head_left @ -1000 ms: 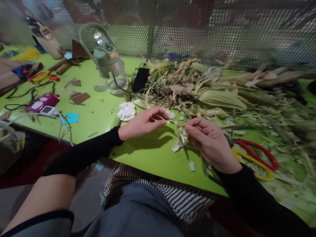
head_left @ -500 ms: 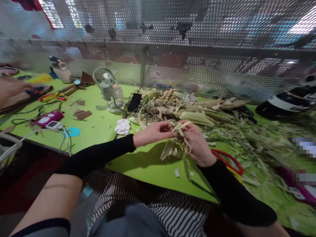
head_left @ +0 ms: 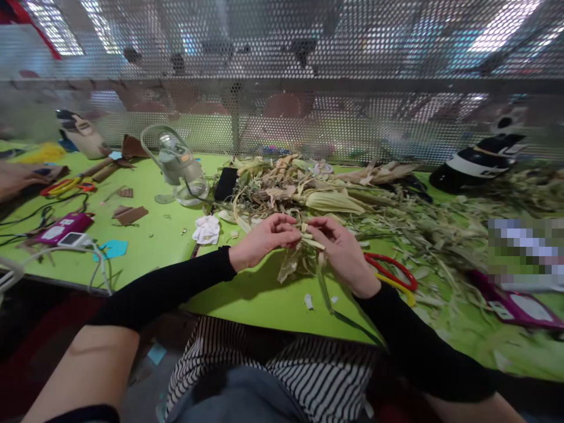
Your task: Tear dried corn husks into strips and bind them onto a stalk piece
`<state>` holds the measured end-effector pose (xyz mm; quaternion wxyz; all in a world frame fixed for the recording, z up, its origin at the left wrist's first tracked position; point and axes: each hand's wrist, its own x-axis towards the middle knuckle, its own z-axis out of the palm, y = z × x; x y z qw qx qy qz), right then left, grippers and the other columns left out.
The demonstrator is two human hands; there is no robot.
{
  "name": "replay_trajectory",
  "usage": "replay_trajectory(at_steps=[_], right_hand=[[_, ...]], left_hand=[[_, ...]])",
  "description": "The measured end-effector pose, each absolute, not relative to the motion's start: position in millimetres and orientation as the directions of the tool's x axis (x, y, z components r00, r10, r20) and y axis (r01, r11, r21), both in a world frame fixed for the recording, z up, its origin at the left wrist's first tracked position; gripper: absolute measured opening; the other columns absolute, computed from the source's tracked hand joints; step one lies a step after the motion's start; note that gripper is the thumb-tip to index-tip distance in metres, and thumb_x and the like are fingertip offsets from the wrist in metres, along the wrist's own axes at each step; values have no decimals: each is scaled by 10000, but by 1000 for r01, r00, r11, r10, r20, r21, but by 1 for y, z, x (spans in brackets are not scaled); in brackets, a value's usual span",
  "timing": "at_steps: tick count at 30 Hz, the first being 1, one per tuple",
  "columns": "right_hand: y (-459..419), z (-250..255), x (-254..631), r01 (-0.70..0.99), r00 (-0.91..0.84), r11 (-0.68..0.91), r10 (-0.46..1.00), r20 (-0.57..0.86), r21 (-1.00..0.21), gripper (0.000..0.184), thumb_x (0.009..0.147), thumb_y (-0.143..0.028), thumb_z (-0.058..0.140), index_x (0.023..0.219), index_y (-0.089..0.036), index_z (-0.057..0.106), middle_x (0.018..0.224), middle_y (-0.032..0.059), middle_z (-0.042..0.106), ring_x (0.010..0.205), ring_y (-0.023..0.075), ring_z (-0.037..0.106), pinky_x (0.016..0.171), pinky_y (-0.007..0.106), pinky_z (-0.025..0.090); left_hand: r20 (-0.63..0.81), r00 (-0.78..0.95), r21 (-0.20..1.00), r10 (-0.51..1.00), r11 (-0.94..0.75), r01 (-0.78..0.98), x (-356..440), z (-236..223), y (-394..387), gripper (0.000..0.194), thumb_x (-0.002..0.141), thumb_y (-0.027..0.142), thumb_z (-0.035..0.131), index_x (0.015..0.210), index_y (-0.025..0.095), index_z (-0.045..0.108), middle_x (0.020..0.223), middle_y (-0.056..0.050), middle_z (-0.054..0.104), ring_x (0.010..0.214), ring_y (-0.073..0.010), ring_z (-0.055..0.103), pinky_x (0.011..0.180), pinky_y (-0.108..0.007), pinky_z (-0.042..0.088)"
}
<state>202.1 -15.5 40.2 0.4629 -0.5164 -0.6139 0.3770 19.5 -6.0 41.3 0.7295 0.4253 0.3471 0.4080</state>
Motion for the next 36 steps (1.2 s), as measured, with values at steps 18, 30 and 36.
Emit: replay_trajectory(at_steps=[18, 30, 36], right_hand=[[-18, 25, 197, 109, -42, 43, 998, 38, -993, 344, 779, -518, 777, 889, -209, 672, 709, -25, 577, 596, 103, 464, 535, 243, 368], [-32, 51, 203, 495, -259, 334, 938, 231, -802, 285, 913, -422, 640, 722, -210, 643, 623, -22, 557, 568, 123, 457, 539, 271, 352], [-34, 46, 209, 495, -246, 370, 927, 281, -786, 268, 925, -420, 650, 745, -224, 676, 682, -6, 629, 624, 144, 535, 591, 282, 406]], left_hand=[[-66, 395, 971, 916, 150, -187, 11, 17, 2, 148, 852, 210, 726, 957, 132, 655, 913, -10, 661, 799, -92, 574, 817, -279, 441], [139, 519, 918, 844, -307, 253, -14, 42, -5, 340, 955, 456, 539, 779, 167, 576, 711, 28, 532, 667, -103, 450, 652, -252, 360], [163, 526, 903, 835, -342, 261, -19, 44, -3, 312, 954, 433, 548, 792, 169, 589, 755, 13, 570, 727, -112, 493, 705, -255, 389]])
